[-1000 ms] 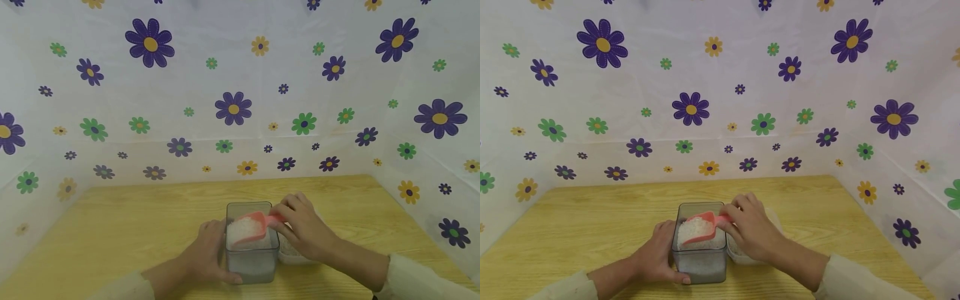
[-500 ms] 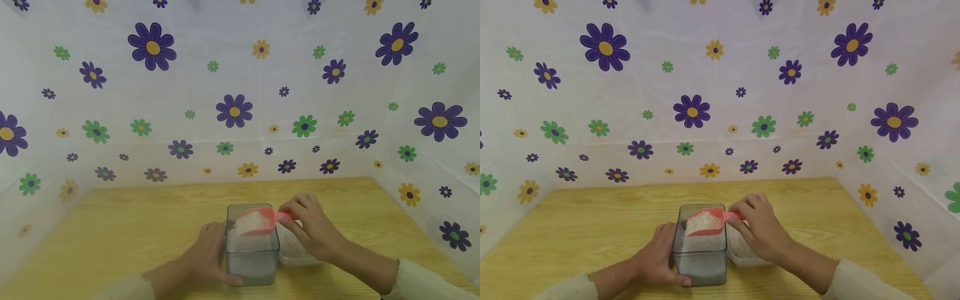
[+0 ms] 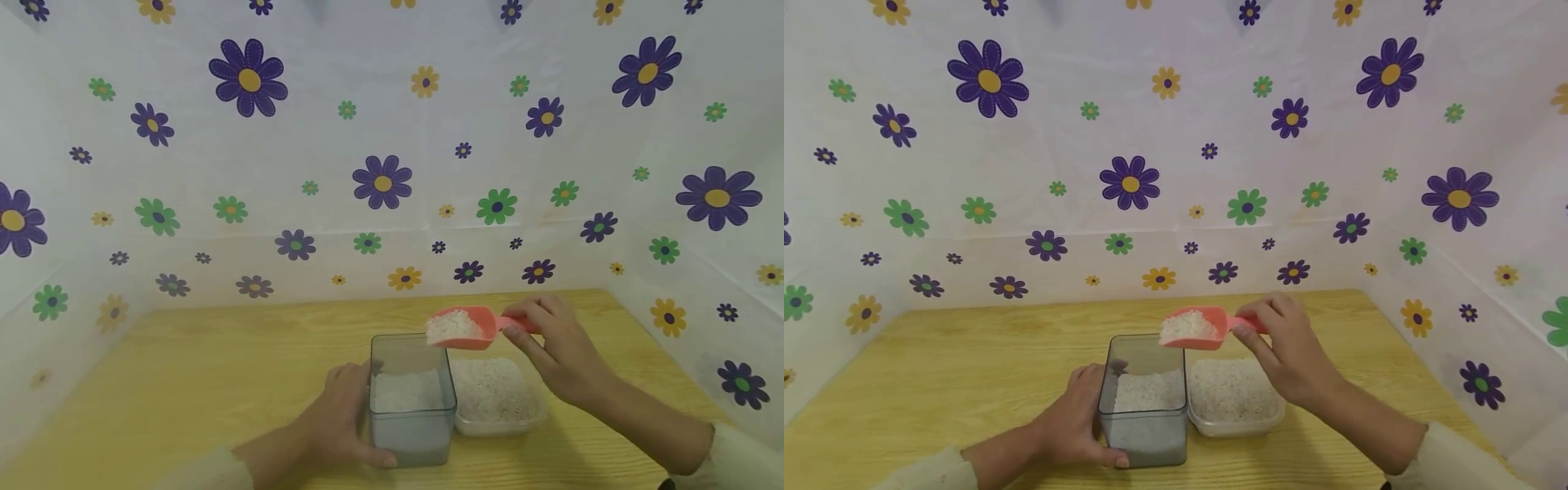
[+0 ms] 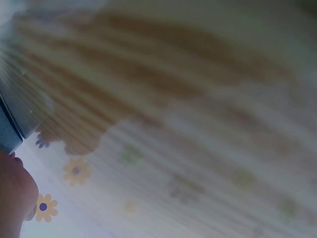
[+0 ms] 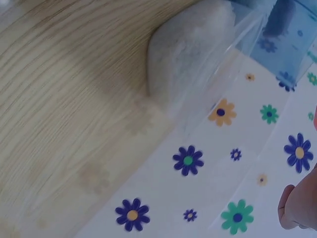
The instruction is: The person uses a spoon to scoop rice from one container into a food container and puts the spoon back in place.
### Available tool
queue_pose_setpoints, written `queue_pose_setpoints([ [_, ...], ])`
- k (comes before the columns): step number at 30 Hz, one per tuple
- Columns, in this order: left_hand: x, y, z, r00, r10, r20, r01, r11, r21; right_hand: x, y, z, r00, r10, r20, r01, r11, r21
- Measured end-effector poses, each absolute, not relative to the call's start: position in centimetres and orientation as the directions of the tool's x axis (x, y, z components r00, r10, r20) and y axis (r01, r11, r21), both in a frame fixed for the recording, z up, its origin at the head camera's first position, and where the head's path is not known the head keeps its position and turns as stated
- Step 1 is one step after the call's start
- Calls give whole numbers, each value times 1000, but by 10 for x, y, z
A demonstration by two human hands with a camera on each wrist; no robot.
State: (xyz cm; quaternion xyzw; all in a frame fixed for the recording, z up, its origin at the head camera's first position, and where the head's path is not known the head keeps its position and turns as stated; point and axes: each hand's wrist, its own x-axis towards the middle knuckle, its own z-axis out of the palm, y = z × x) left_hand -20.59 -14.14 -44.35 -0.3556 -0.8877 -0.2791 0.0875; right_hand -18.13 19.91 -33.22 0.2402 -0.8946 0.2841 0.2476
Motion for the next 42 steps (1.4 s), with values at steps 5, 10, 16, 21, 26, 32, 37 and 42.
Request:
queue_pose_setpoints([
  [5,-206,-141,-442,-722,589,363,691,585,425,-183,223,-338,-761,-265,592,-547,753,-365],
  [10,-205,-141,-441,-726,590,353,686,588,429,-188,243,-352,-776,-305,552,-530,790,-308],
  [16,-205,-142,-441,-722,592,358,690,583,429,-197,254,-366,-734,-414,539,-580,794,-181],
  [21,-206,-142,-443,-716,595,366,696,567,440,-201,257,-366,-650,-500,572,-628,777,-35],
  [26,-207,-142,-444,-713,597,368,699,559,446,-201,260,-354,-528,-606,595,-663,732,157],
  [32,-206,-143,-443,-723,585,367,690,584,428,-197,259,-327,-366,-746,556,-673,625,395],
  [37,-206,-143,-444,-728,588,352,684,588,432,-193,255,-307,-288,-830,477,-661,533,529],
  [42,-205,-143,-444,-731,590,344,680,586,440,-193,229,-286,-288,-735,615,-670,613,419],
])
